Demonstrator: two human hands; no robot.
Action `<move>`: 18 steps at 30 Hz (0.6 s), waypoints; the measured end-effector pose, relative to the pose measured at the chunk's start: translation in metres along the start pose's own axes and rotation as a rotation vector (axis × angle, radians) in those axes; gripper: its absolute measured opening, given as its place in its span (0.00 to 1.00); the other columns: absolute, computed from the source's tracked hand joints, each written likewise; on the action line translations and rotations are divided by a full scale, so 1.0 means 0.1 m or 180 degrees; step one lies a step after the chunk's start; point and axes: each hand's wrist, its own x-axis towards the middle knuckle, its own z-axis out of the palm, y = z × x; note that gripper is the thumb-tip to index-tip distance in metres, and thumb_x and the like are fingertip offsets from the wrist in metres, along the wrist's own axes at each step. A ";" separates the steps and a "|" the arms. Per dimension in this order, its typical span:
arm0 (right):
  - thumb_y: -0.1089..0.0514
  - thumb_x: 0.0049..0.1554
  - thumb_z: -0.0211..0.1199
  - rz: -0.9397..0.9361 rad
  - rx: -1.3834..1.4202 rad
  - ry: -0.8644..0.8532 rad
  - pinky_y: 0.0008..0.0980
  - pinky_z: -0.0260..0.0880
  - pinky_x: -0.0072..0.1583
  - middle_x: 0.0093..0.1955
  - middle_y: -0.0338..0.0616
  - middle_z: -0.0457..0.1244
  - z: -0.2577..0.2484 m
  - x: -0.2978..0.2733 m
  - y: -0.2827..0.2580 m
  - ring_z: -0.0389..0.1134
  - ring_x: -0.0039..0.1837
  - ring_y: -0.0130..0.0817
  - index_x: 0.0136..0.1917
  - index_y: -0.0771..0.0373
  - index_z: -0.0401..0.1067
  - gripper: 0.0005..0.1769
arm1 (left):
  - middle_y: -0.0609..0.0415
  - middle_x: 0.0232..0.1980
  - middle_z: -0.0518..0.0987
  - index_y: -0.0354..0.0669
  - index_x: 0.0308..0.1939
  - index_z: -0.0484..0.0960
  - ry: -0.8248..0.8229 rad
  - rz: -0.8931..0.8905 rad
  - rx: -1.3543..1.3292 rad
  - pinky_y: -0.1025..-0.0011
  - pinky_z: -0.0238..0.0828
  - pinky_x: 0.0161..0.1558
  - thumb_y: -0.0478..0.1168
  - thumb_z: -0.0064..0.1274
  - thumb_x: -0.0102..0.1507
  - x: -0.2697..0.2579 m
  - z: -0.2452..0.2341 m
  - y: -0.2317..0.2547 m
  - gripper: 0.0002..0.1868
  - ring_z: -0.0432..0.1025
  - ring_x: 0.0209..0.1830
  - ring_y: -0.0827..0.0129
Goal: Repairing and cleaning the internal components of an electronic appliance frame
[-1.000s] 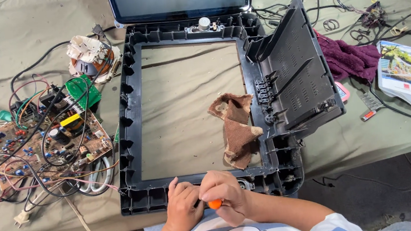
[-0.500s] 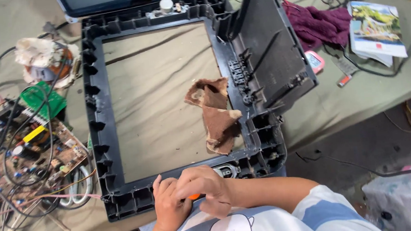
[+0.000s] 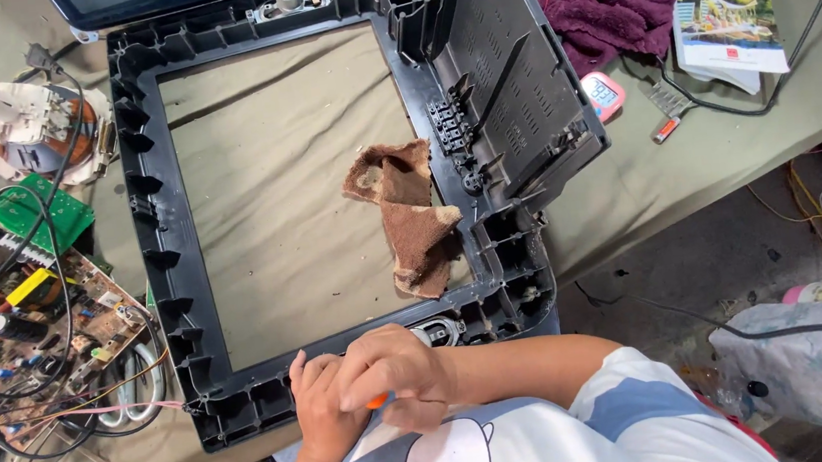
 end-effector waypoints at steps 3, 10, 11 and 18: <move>0.55 0.69 0.46 0.0161 -0.0258 0.0058 0.40 0.72 0.47 0.59 0.49 0.68 0.00 0.05 -0.10 0.73 0.51 0.42 0.59 0.59 0.72 0.14 | 0.58 0.33 0.77 0.50 0.31 0.81 -0.0086 -0.0150 0.0045 0.47 0.56 0.69 0.45 0.53 0.60 -0.17 0.12 -0.13 0.06 0.71 0.42 0.64; 0.50 0.65 0.64 0.0169 -0.0274 0.0179 0.39 0.79 0.56 0.59 0.52 0.68 0.01 0.11 -0.05 0.75 0.56 0.44 0.60 0.57 0.66 0.15 | 0.54 0.33 0.76 0.46 0.39 0.81 -0.0139 0.0014 0.0030 0.44 0.56 0.68 0.44 0.52 0.58 -0.15 0.08 -0.14 0.09 0.70 0.39 0.57; 0.50 0.63 0.67 0.0182 -0.0366 0.0242 0.35 0.77 0.52 0.57 0.48 0.68 0.02 0.12 -0.05 0.75 0.55 0.39 0.59 0.55 0.65 0.17 | 0.56 0.32 0.75 0.49 0.34 0.79 -0.0092 0.0082 0.0026 0.44 0.56 0.68 0.42 0.52 0.59 -0.13 0.07 -0.12 0.03 0.70 0.38 0.58; 0.54 0.69 0.58 -0.0072 -0.0404 0.0084 0.38 0.72 0.46 0.51 0.46 0.67 0.03 0.07 -0.04 0.70 0.43 0.42 0.62 0.57 0.64 0.10 | 0.56 0.31 0.76 0.44 0.30 0.77 -0.0021 -0.0113 -0.0180 0.49 0.54 0.68 0.49 0.43 0.66 -0.08 0.05 -0.06 0.17 0.72 0.40 0.62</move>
